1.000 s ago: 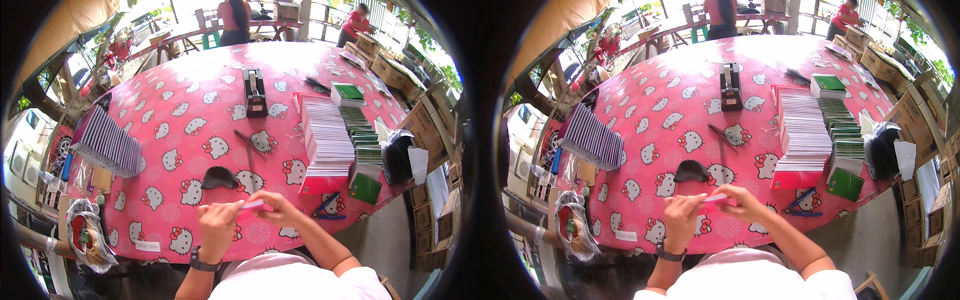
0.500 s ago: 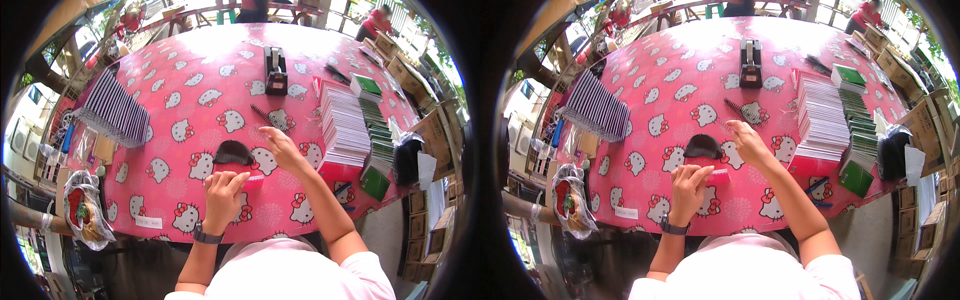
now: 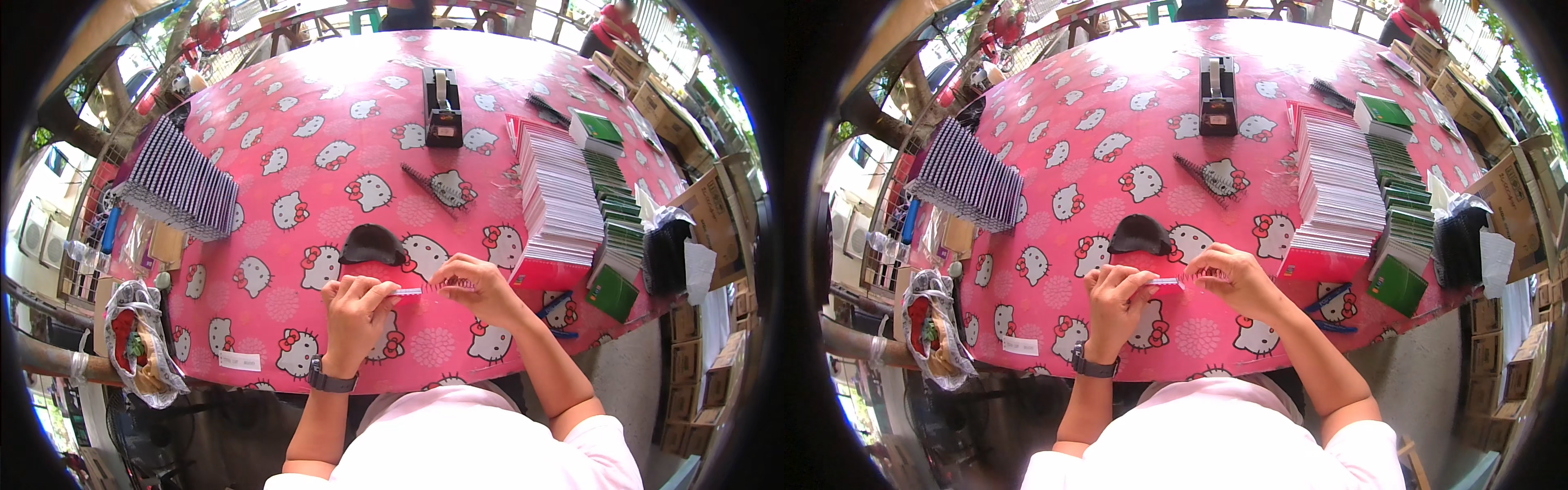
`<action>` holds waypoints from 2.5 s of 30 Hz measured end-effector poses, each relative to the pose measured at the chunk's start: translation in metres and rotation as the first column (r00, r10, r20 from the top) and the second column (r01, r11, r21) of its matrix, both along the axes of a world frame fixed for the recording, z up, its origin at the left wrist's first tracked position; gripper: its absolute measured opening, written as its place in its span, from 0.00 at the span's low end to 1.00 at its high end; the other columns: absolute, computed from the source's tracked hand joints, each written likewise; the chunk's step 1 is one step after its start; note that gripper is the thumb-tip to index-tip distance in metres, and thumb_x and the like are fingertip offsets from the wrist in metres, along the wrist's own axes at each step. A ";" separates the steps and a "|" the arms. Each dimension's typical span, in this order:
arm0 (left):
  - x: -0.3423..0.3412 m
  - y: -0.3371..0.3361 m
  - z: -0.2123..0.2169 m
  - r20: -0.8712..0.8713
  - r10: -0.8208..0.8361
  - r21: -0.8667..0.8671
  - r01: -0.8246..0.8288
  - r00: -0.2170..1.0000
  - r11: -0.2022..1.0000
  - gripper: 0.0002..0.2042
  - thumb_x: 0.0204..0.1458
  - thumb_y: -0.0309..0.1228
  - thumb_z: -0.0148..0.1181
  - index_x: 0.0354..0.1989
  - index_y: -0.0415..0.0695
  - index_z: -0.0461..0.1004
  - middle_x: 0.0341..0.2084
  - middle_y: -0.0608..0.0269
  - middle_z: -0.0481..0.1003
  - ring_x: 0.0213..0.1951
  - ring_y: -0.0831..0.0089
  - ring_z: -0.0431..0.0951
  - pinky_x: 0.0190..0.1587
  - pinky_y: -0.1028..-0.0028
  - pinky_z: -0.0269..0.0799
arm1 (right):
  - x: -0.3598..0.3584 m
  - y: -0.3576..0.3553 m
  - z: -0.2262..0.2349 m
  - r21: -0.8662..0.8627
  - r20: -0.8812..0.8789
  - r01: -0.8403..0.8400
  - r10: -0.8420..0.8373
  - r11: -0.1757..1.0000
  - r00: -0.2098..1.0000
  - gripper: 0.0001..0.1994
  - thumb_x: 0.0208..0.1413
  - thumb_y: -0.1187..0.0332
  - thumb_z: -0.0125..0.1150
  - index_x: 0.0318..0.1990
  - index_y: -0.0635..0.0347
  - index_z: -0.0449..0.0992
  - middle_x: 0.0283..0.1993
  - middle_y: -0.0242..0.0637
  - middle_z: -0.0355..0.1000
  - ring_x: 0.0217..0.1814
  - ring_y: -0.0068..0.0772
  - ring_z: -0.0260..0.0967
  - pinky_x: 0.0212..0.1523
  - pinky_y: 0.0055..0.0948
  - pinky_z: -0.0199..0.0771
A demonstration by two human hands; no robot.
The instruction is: The person assembles spiral-bound notebooks by inserting a black plastic spiral binding into the punched holes of a pink cover and pages. They repeatedly pick up a notebook, insert the spiral, and place the finished unit on a growing stack on the table.
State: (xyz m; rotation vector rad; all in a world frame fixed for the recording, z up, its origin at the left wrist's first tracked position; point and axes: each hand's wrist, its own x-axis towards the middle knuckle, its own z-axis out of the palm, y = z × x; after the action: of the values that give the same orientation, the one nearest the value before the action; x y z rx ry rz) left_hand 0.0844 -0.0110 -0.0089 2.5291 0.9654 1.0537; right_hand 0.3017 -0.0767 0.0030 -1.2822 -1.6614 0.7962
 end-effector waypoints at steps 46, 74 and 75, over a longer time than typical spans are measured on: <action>0.013 -0.013 0.006 0.005 -0.033 -0.063 0.033 0.999 0.997 0.13 0.35 0.25 0.62 0.34 0.49 0.77 0.29 0.67 0.74 0.35 0.67 0.72 0.44 0.68 0.58 | -0.002 0.002 0.006 -0.114 0.148 -0.166 0.182 0.980 0.972 0.21 0.58 0.72 0.52 0.59 0.53 0.59 0.34 0.40 0.72 0.37 0.42 0.72 0.38 0.38 0.70; 0.001 -0.006 0.011 -0.026 -0.211 -0.047 0.209 0.977 0.977 0.09 0.45 0.38 0.65 0.33 0.52 0.74 0.30 0.74 0.76 0.36 0.74 0.73 0.45 0.68 0.54 | -0.005 0.050 -0.024 0.280 0.732 -0.119 -0.132 0.953 0.668 0.22 0.47 0.71 0.59 0.52 0.36 0.72 0.50 0.34 0.65 0.49 0.41 0.62 0.49 0.37 0.66; 0.002 -0.004 0.009 -0.046 -0.229 -0.041 0.227 0.972 0.973 0.10 0.45 0.38 0.65 0.33 0.52 0.73 0.30 0.74 0.76 0.36 0.74 0.73 0.45 0.68 0.54 | -0.002 0.039 -0.018 0.297 0.776 -0.061 -0.204 0.953 0.597 0.25 0.48 0.70 0.59 0.55 0.34 0.70 0.49 0.34 0.65 0.49 0.41 0.61 0.48 0.37 0.65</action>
State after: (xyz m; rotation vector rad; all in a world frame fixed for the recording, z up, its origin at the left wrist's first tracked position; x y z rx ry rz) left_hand 0.0861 -0.0155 0.0005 2.5725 0.6777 0.9015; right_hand 0.3000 -0.0376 -0.0153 -1.5869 -2.2921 -0.1841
